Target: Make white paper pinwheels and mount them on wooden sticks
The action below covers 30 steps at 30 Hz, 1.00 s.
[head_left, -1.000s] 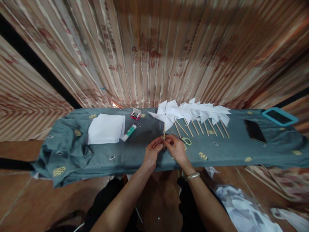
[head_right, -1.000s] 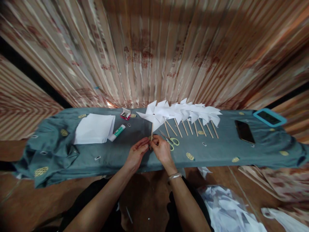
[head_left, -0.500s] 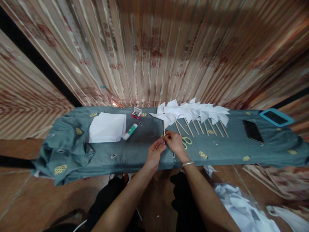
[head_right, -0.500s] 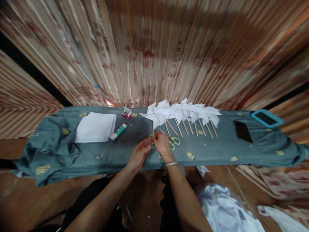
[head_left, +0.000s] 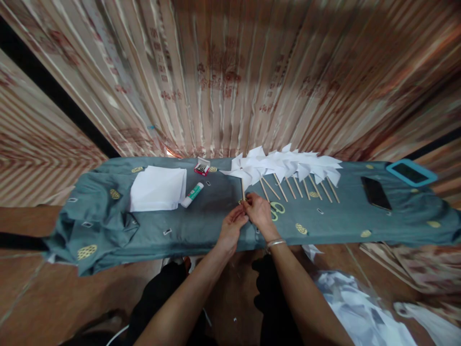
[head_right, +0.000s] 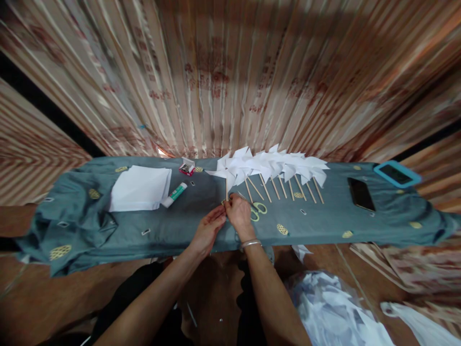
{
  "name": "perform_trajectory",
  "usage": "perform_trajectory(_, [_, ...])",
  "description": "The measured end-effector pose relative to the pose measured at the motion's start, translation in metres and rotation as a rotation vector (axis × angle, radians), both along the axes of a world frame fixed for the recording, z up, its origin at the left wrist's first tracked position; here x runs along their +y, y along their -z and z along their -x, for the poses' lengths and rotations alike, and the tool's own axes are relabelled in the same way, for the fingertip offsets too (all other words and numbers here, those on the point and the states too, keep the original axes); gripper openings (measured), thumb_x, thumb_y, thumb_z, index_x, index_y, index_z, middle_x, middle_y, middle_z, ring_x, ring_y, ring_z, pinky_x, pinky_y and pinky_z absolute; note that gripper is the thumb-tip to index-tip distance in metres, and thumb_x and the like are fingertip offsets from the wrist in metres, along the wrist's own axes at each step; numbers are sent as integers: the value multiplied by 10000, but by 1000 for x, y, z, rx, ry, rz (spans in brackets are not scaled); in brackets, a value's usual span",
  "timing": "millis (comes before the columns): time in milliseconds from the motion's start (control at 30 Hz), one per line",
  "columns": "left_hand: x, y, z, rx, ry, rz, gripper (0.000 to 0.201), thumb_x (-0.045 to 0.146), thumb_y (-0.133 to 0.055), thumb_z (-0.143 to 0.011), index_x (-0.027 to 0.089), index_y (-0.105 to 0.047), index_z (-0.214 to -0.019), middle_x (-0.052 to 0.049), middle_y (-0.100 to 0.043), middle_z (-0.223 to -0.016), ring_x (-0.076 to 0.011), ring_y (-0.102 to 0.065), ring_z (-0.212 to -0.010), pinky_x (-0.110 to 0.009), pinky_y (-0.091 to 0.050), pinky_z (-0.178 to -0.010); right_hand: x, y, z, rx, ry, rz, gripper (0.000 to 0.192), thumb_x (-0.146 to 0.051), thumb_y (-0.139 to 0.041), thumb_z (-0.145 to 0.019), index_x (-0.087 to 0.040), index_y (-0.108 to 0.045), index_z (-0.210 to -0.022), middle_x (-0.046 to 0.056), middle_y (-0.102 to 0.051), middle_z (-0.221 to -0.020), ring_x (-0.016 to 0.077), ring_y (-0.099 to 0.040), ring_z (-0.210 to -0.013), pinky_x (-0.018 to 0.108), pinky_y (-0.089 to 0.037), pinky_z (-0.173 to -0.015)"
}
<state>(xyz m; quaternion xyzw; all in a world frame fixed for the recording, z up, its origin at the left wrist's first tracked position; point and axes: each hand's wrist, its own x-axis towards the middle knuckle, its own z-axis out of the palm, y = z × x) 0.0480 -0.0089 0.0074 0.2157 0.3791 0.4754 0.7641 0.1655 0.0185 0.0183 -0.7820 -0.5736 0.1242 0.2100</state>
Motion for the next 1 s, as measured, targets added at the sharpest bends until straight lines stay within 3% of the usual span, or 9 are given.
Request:
perform_trajectory(600, [1,4,-3,-13,-1,-6,418,165,-873,-493,174,-761,-895,-75,-757,-1040,-238,-648,-1097,-409,-383,-1098,2,-5,0,-50,-14,68,254,-292,-544,-948,-139,-696,-1082,137,-772,-1035,255,-724,-978,302,-484,-801])
perform_trajectory(833, [1,3,-2,3,-12,25,418,137,-868,-490,169,-752,-891,-75,-753,-1025,-238,-642,-1114,-400,-378,-1108,-3,-17,-4,-72,-38,93,259,-301,-536,-944,-154,-705,-1074,123,-776,-1017,257,-725,-981,303,-483,-806])
perform_trajectory(1000, [1,0,-1,27,-1,39,412,138,-866,-521,161,-741,-913,-82,-745,-1038,-236,-644,-1111,-400,-405,-1092,-23,-30,-18,-101,-46,56,307,-331,-529,-938,-169,-684,-1148,128,-773,-1041,278,-732,-968,325,-503,-795])
